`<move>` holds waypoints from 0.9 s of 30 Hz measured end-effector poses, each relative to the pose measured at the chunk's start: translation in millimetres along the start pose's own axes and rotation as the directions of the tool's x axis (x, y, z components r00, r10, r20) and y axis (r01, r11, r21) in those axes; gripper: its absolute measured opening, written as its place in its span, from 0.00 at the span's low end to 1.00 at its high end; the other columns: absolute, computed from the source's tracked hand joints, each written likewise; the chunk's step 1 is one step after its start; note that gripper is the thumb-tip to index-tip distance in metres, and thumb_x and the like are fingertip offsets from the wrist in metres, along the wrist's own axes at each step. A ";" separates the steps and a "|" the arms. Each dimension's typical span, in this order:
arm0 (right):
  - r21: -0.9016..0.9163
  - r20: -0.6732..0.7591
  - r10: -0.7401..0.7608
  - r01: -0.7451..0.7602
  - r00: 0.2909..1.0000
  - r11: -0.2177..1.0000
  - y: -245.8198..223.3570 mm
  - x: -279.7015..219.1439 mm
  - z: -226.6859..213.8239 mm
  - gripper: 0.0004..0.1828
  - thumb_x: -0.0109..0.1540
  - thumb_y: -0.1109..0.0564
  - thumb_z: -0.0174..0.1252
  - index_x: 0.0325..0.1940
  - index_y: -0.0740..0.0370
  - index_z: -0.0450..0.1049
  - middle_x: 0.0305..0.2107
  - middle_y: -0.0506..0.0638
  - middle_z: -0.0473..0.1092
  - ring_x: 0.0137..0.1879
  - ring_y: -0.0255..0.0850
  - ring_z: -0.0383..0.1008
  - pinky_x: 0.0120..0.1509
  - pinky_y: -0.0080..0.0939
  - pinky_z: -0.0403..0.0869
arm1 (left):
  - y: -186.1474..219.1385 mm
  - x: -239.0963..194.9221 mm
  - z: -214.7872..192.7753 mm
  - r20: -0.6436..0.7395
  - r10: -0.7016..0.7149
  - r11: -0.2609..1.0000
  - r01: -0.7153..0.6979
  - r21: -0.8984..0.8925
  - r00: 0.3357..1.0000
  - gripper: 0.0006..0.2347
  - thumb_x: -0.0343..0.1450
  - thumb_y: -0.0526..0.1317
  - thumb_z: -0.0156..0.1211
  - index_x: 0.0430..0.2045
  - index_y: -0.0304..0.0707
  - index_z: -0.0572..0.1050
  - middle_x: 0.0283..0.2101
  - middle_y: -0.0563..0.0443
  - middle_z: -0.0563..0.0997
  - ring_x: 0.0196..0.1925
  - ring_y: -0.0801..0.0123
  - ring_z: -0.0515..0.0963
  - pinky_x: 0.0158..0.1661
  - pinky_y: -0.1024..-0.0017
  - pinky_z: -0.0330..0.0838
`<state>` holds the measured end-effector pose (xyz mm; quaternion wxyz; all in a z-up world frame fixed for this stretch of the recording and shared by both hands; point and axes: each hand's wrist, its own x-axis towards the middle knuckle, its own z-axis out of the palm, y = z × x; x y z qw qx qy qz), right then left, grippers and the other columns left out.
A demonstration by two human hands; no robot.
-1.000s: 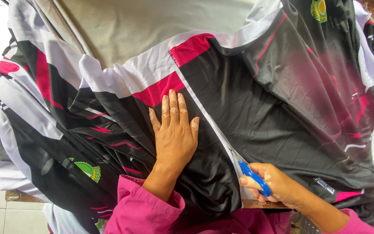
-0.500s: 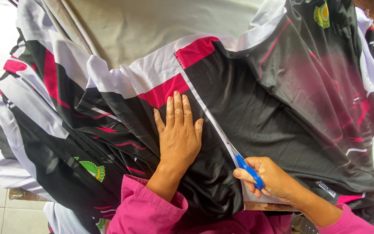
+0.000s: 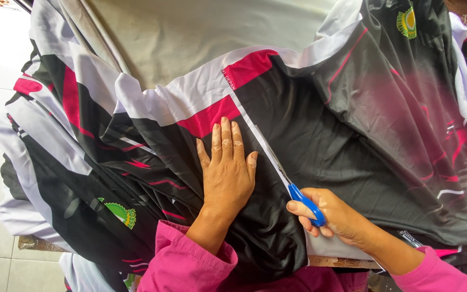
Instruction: Cutting out patterns and strips from printed fabric using scissors on a low work table.
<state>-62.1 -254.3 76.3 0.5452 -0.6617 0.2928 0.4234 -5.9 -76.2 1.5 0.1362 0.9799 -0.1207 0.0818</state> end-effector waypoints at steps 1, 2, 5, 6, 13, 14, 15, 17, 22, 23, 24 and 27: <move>-0.001 0.000 -0.001 0.001 1.000 1.000 -1.7 -0.3 0.3 0.19 0.58 0.53 0.57 0.20 0.61 0.58 0.08 0.55 0.62 0.10 0.32 0.52 0.12 0.27 0.46 | 0.0 0.2 -0.1 -0.001 -0.001 1.000 0.001 0.000 1.000 0.26 0.71 0.52 0.41 0.60 0.34 0.56 0.66 0.43 0.56 0.68 0.59 0.53 0.61 0.48 0.48; -0.013 -0.006 0.004 -0.004 1.000 1.000 -3.2 -0.8 0.7 0.18 0.58 0.53 0.58 0.20 0.62 0.59 0.07 0.56 0.63 0.09 0.32 0.50 0.12 0.27 0.46 | 0.0 0.1 -0.2 0.001 -0.002 1.000 0.002 -0.006 1.000 0.26 0.71 0.52 0.41 0.60 0.34 0.56 0.66 0.43 0.55 0.68 0.59 0.53 0.61 0.48 0.48; -0.019 -0.016 0.012 -0.012 1.000 1.000 -2.3 1.1 0.3 0.18 0.58 0.53 0.58 0.20 0.63 0.60 0.07 0.56 0.64 0.08 0.31 0.49 0.12 0.27 0.46 | 0.3 0.1 -0.4 -0.005 -0.006 1.000 0.006 -0.007 1.000 0.26 0.71 0.52 0.42 0.60 0.34 0.57 0.66 0.43 0.56 0.68 0.59 0.54 0.61 0.49 0.48; -0.011 -0.022 0.013 -0.014 1.000 1.000 -1.1 2.3 -0.1 0.18 0.58 0.54 0.59 0.20 0.64 0.60 0.07 0.57 0.64 0.08 0.32 0.49 0.11 0.27 0.45 | 0.3 0.2 -0.6 -0.013 -0.005 1.000 0.005 -0.001 1.000 0.26 0.70 0.51 0.42 0.60 0.34 0.57 0.66 0.43 0.57 0.68 0.59 0.54 0.61 0.49 0.48; -0.013 -0.062 0.032 -0.033 0.998 0.999 -2.3 3.1 1.2 0.18 0.58 0.54 0.61 0.21 0.65 0.63 0.06 0.56 0.63 0.09 0.34 0.53 0.10 0.28 0.46 | 0.4 -0.1 -1.7 -0.001 -0.011 1.000 0.011 0.002 1.000 0.26 0.70 0.51 0.43 0.60 0.35 0.57 0.66 0.43 0.56 0.68 0.60 0.54 0.61 0.49 0.49; -0.007 -0.041 0.030 -0.030 0.999 1.000 -4.0 4.2 1.3 0.17 0.58 0.55 0.59 0.21 0.64 0.61 0.07 0.55 0.63 0.10 0.34 0.54 0.11 0.27 0.46 | 0.2 0.2 -1.5 -0.001 -0.008 1.000 0.008 -0.003 1.000 0.26 0.70 0.51 0.42 0.60 0.34 0.57 0.66 0.43 0.56 0.68 0.59 0.54 0.61 0.49 0.49; -0.001 -0.021 0.028 -0.028 0.999 1.000 -5.7 5.1 1.4 0.17 0.59 0.55 0.58 0.22 0.63 0.60 0.09 0.55 0.62 0.11 0.34 0.55 0.11 0.27 0.47 | 0.1 0.5 -1.6 0.000 -0.005 1.000 0.005 -0.007 1.000 0.26 0.71 0.51 0.41 0.60 0.34 0.56 0.66 0.43 0.56 0.68 0.59 0.53 0.61 0.49 0.49; 0.019 -0.007 0.008 -0.008 1.000 1.000 -11.2 6.4 1.3 0.16 0.59 0.55 0.56 0.22 0.63 0.60 0.10 0.55 0.62 0.12 0.34 0.56 0.11 0.27 0.47 | 0.4 1.3 -0.5 -0.006 -0.006 1.000 0.006 -0.010 1.000 0.26 0.70 0.51 0.42 0.60 0.34 0.57 0.66 0.43 0.56 0.68 0.59 0.53 0.61 0.49 0.48; 0.103 -0.051 -0.088 0.093 0.995 0.990 -0.2 23.1 -0.1 0.19 0.56 0.49 0.61 0.27 0.69 0.68 0.09 0.59 0.63 0.12 0.42 0.64 0.07 0.26 0.53 | -2.2 -1.4 4.8 0.091 0.015 0.991 -0.003 -0.131 0.996 0.25 0.74 0.49 0.35 0.63 0.32 0.49 0.67 0.36 0.47 0.70 0.52 0.44 0.62 0.44 0.33; 0.099 -0.056 -0.086 0.091 0.995 0.991 -1.1 23.3 0.6 0.19 0.56 0.49 0.61 0.27 0.69 0.68 0.09 0.59 0.63 0.12 0.42 0.64 0.07 0.26 0.53 | -2.3 -1.4 5.0 0.090 0.016 0.991 -0.004 -0.137 0.996 0.25 0.74 0.49 0.35 0.63 0.32 0.49 0.67 0.36 0.47 0.70 0.52 0.44 0.62 0.43 0.34; 0.093 -0.060 -0.083 0.089 0.995 0.992 -2.1 23.4 1.1 0.19 0.56 0.49 0.61 0.27 0.69 0.68 0.09 0.59 0.62 0.12 0.42 0.64 0.07 0.26 0.53 | -2.3 -1.5 5.2 0.088 0.016 0.990 -0.003 -0.142 0.996 0.25 0.74 0.49 0.35 0.63 0.32 0.49 0.67 0.36 0.47 0.70 0.52 0.44 0.62 0.43 0.34; 0.101 -0.067 -0.093 0.099 0.993 0.990 -3.1 23.6 2.3 0.19 0.55 0.50 0.62 0.26 0.70 0.68 0.08 0.59 0.62 0.11 0.42 0.63 0.07 0.26 0.53 | -1.7 -1.5 4.5 0.083 0.015 0.989 -0.002 -0.146 0.996 0.25 0.74 0.49 0.35 0.62 0.32 0.50 0.67 0.36 0.48 0.70 0.52 0.44 0.62 0.43 0.33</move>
